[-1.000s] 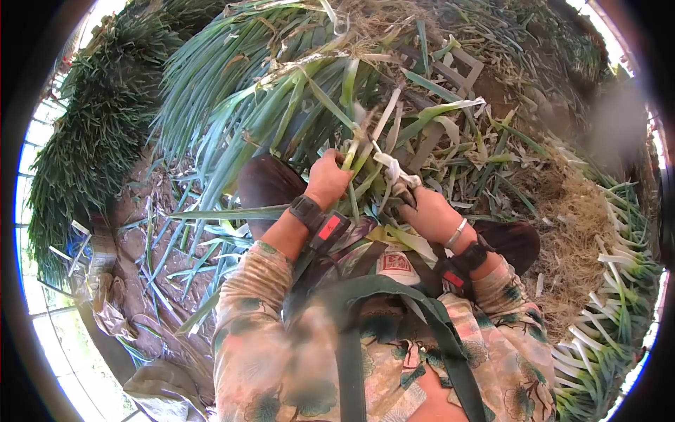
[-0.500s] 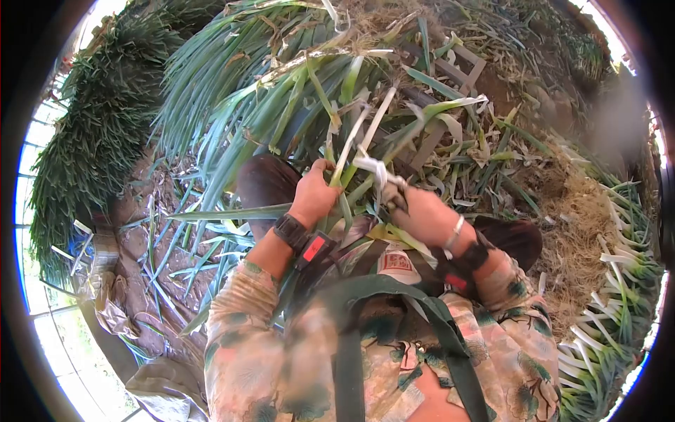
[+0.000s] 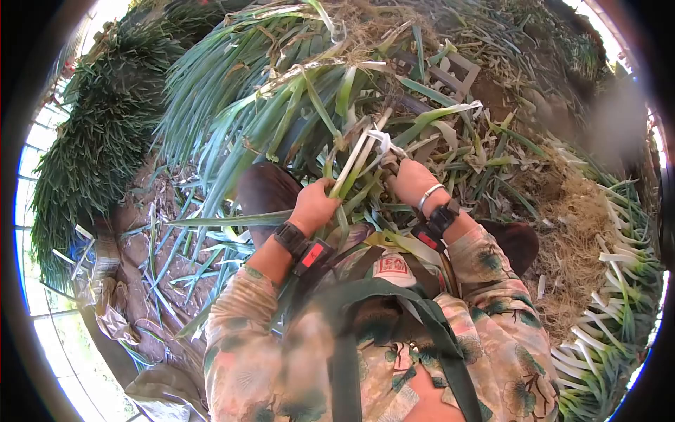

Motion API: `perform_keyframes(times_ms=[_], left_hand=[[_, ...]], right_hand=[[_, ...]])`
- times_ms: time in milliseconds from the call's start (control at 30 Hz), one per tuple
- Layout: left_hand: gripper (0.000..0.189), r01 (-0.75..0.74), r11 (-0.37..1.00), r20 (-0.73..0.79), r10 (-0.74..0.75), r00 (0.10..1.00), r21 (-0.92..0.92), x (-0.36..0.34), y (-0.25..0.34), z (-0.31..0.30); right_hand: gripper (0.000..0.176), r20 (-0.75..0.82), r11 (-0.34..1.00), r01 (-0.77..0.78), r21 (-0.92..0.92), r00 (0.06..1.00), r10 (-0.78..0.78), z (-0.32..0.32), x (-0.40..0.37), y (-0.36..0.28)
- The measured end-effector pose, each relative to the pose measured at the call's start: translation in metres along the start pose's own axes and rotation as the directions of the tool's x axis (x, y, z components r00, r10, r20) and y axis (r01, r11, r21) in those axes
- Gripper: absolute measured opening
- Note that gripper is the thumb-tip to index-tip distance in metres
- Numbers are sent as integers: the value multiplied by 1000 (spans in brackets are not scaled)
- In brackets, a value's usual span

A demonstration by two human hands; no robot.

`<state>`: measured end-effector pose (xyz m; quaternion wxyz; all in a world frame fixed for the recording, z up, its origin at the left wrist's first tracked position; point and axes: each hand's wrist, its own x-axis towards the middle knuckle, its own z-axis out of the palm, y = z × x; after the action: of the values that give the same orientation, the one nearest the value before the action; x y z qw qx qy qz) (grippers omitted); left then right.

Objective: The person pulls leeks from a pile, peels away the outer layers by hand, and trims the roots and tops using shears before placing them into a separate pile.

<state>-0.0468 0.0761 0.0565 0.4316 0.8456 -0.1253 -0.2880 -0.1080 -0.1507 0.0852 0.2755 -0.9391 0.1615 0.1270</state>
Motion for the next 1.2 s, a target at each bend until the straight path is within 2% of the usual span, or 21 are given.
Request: perform_keyframes(times_ms=[33,67,167,200,300,467,533,633,667,733,767,800,833,867,933,1000,1100,1200], left_hand=[[44,28,999,10,-28,1000,-27,-1,2,-2],[44,1,1000,9,-1,1000,19,0,-1,-2],[43,-62,992,26,60,998,112,10,-10,1],[42,-65,991,32,62,998,118,12,-11,2],[41,-83,991,37,79,996,109,16,-17,4],[39,-117,971,67,105,992,207,23,-14,4],[38,-115,957,76,99,992,265,22,-8,4],[38,-42,951,155,-7,988,307,20,8,-3],[33,-189,857,138,139,981,479,30,-7,1],[25,-120,824,82,89,993,554,20,20,2],[23,-191,725,82,183,980,661,31,15,8],[21,-201,660,12,279,960,724,25,31,10],[19,-220,589,6,343,939,777,38,28,21],[19,-195,630,-77,378,923,752,54,22,33],[20,-170,686,-174,401,899,707,69,23,45],[22,-140,738,-201,353,914,660,80,26,51],[22,-113,745,-225,337,914,658,86,26,58],[31,-4,800,-246,189,951,600,95,20,65]], right_hand=[[34,-9,1000,-5,-2,1000,5,0,1,0],[32,5,999,-12,36,1000,12,3,-4,-1],[31,50,1000,-10,-19,999,11,-3,-22,-8],[30,63,992,96,-84,994,-91,-4,-21,-4],[29,-32,999,-44,-3,999,44,0,-1,14],[33,13,999,32,-10,999,-32,3,-26,2],[33,-14,999,35,18,999,-34,7,-7,12],[29,-41,1000,4,1,999,-4,9,15,23],[28,-17,1000,8,-5,1000,-8,6,8,23],[28,-12,992,108,63,994,-107,4,-11,10],[30,-44,971,200,132,980,-196,5,-23,9],[33,-46,961,260,97,966,-256,25,-12,34],[36,-26,987,137,87,990,-135,29,-7,40],[40,-26,998,12,68,1000,-10,10,-18,18],[42,-33,995,-96,23,995,97,11,-5,28],[42,-34,998,-66,11,997,66,11,-13,30],[42,-26,999,-52,-14,998,52,12,-26,22],[42,-53,1000,-31,6,998,31,13,-18,24]])
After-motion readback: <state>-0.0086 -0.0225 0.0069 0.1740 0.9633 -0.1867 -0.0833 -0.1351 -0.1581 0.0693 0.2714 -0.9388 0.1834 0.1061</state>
